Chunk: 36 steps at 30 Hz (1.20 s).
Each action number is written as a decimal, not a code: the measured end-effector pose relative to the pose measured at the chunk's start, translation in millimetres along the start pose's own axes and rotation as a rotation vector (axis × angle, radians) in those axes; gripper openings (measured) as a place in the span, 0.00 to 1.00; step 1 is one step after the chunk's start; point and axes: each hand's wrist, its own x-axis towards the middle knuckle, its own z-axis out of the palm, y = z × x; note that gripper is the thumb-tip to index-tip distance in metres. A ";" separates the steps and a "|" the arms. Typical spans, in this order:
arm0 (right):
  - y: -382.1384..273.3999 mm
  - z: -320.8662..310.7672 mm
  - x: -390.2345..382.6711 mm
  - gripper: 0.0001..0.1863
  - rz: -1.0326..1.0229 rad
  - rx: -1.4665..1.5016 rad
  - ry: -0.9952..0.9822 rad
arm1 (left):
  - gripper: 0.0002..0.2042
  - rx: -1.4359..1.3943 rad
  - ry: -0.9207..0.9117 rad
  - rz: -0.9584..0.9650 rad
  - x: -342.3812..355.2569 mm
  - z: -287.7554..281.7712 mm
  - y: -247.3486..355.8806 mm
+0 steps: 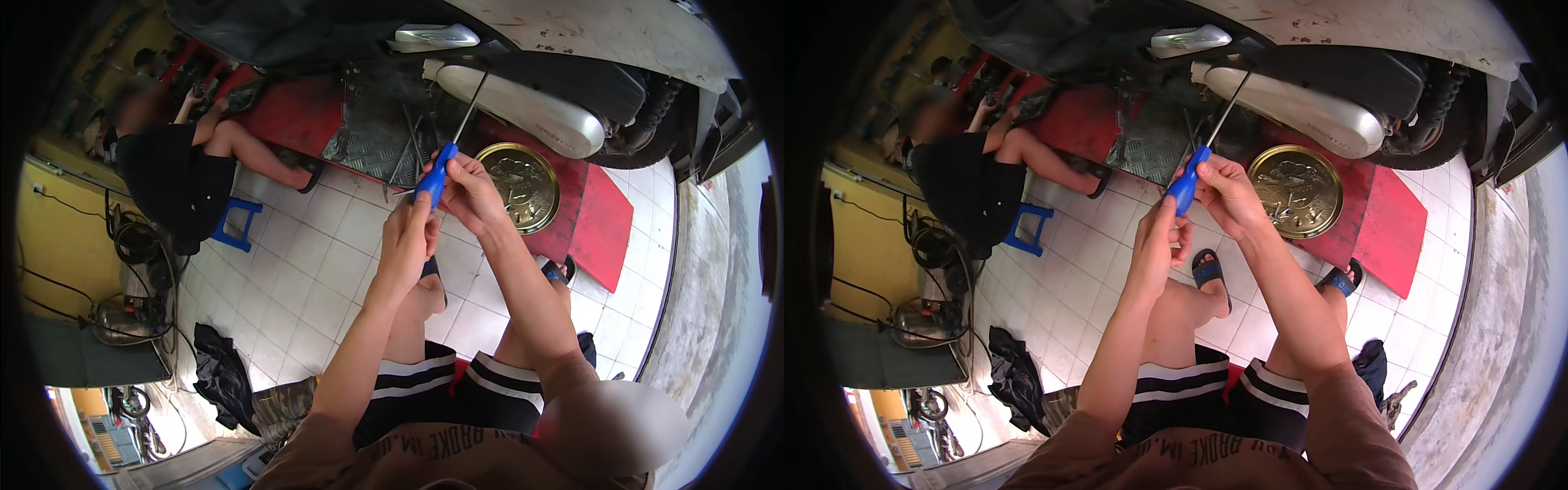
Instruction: The person uses a blue screwdriver and a T-handle wrench to loosen and tighten bolts on the rear undercarriage of a white scooter. They place removed bolts into a gold-colored tray on the floor and repeatedly adjust the same fasteners.
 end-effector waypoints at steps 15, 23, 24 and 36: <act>-12.1 -6.6 -0.9 0.19 -0.018 -0.047 0.018 | 0.28 0.448 0.196 0.450 10.1 10.4 -14.9; -10.7 -1.0 0.8 0.21 0.008 -0.002 -0.020 | 0.29 -0.633 -0.099 -0.215 9.5 12.1 -30.7; -10.2 -8.7 -0.9 0.21 0.000 -0.031 -0.023 | 0.26 -0.633 -0.125 -0.216 10.1 12.0 -35.6; -22.3 -16.5 -7.3 0.26 -0.021 -0.406 0.078 | 0.25 -0.386 0.020 0.155 8.1 16.6 -46.7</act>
